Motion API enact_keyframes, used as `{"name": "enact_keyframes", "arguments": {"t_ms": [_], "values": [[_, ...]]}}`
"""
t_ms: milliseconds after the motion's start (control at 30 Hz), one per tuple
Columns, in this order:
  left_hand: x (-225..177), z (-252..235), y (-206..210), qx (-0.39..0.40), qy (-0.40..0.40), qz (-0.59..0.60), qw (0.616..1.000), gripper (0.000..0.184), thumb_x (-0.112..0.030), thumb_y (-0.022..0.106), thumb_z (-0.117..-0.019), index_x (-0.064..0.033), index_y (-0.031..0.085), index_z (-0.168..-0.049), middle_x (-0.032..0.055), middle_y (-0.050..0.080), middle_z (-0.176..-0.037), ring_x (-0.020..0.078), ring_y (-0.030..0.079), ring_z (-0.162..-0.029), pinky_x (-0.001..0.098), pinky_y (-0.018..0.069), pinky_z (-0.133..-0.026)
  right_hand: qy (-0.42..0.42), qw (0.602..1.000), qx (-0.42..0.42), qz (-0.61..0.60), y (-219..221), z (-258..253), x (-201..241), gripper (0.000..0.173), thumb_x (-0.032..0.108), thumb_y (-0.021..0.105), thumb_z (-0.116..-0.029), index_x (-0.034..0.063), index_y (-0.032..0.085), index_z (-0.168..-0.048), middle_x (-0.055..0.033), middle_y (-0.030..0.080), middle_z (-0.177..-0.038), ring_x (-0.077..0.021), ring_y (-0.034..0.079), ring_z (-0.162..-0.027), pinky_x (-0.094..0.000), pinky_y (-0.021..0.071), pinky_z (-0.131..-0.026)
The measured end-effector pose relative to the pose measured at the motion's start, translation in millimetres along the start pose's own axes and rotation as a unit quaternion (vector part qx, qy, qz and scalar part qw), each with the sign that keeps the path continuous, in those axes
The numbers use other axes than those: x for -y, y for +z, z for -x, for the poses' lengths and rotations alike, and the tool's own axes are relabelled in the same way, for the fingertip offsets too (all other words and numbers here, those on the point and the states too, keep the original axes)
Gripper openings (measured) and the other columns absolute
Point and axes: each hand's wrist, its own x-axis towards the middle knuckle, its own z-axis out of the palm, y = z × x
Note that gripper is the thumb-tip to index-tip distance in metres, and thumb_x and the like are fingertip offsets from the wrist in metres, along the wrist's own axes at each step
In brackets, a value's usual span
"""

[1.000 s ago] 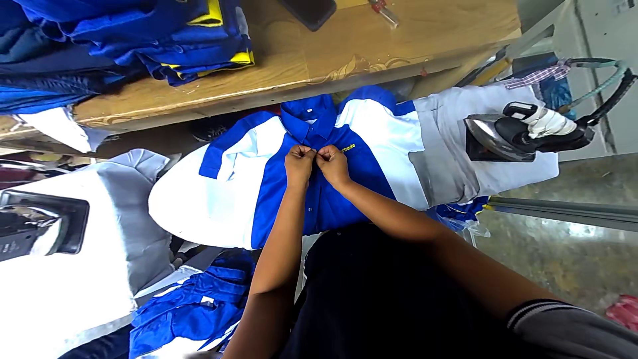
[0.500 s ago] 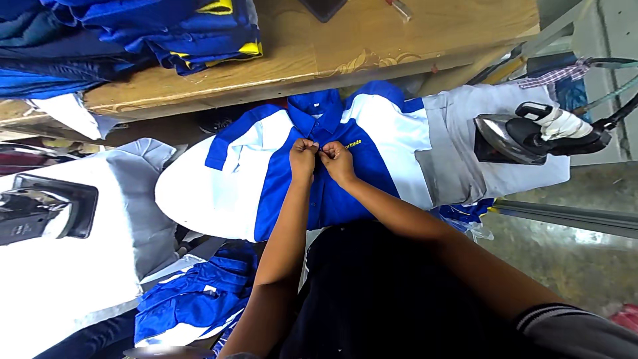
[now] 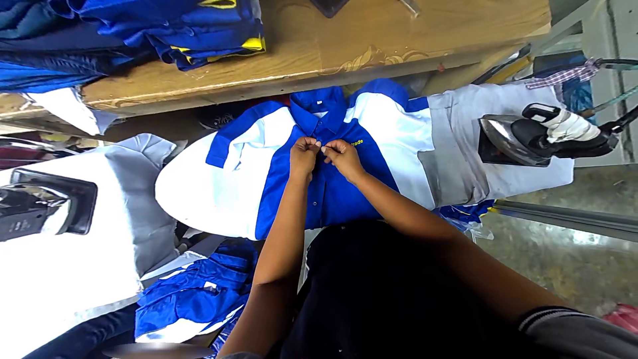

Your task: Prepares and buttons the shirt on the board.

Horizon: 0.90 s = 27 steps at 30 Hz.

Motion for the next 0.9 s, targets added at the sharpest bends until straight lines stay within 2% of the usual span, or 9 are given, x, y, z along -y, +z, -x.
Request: {"name": "enact_keyframes", "arguments": {"t_ms": [100, 367, 500, 667, 800, 900], "values": [[-2, 1, -3, 0.018, -0.013, -0.002, 1.000, 0.019, -0.001, 0.060, -0.1000, 0.0066, 0.059, -0.117, 0.0133, 0.064, -0.104, 0.0118, 0.059, -0.091, 0.0301, 0.0501, -0.086, 0.055, 0.997, 0.023, -0.056, -5, -2, 4, 0.021, 0.011, 0.057, -0.1051, -0.0062, 0.064, -0.115, -0.0112, 0.069, -0.096, -0.0104, 0.064, -0.075, -0.0254, 0.0534, -0.067], [0, -3, -2, 0.026, -0.018, -0.003, 0.999, 0.019, -0.001, 0.059, -0.1005, 0.0069, 0.059, -0.118, 0.0135, 0.064, -0.104, 0.0120, 0.059, -0.091, 0.0298, 0.0499, -0.086, 0.140, 0.985, 0.009, -0.096, -1, -8, 9, 0.022, 0.012, 0.051, -0.1086, -0.0045, 0.061, -0.119, -0.0101, 0.069, -0.094, -0.0097, 0.063, -0.069, -0.0234, 0.0509, -0.060], [2, -2, -1, 0.020, -0.020, 0.008, 1.000, 0.019, -0.001, 0.060, -0.1002, 0.0064, 0.059, -0.118, 0.0129, 0.063, -0.104, 0.0115, 0.059, -0.091, 0.0293, 0.0497, -0.085, 0.134, 0.987, 0.006, -0.089, -1, -7, 10, 0.018, 0.012, 0.054, -0.1069, -0.0018, 0.061, -0.116, -0.0084, 0.067, -0.092, -0.0096, 0.062, -0.068, -0.0228, 0.0493, -0.059], [6, -4, -3, 0.017, -0.015, 0.009, 1.000, 0.020, -0.002, 0.061, -0.0996, 0.0056, 0.059, -0.117, 0.0122, 0.064, -0.102, 0.0112, 0.059, -0.089, 0.0291, 0.0498, -0.084, 0.089, 0.996, 0.014, -0.017, -1, -5, 11, 0.019, 0.011, 0.055, -0.1063, -0.0040, 0.064, -0.116, -0.0112, 0.067, -0.096, -0.0121, 0.061, -0.074, -0.0258, 0.0509, -0.065], [9, -3, -7, 0.019, -0.017, 0.004, 1.000, 0.022, -0.003, 0.060, -0.1005, 0.0057, 0.059, -0.121, 0.0142, 0.065, -0.107, 0.0126, 0.060, -0.093, 0.0306, 0.0498, -0.086, 0.092, 0.995, 0.037, 0.019, -7, 2, 11, 0.023, 0.010, 0.051, -0.1081, -0.0027, 0.064, -0.122, -0.0130, 0.067, -0.104, -0.0131, 0.062, -0.077, -0.0273, 0.0516, -0.068], [10, -2, -11, 0.027, -0.017, 0.002, 0.999, 0.028, -0.001, 0.058, -0.1002, 0.0052, 0.057, -0.127, 0.0157, 0.065, -0.113, 0.0132, 0.061, -0.097, 0.0308, 0.0502, -0.089, 0.069, 0.987, 0.068, 0.129, -13, 11, 6, 0.022, 0.008, 0.055, -0.1045, -0.0046, 0.064, -0.121, -0.0186, 0.068, -0.107, -0.0225, 0.067, -0.088, -0.0381, 0.0562, -0.081]]}}
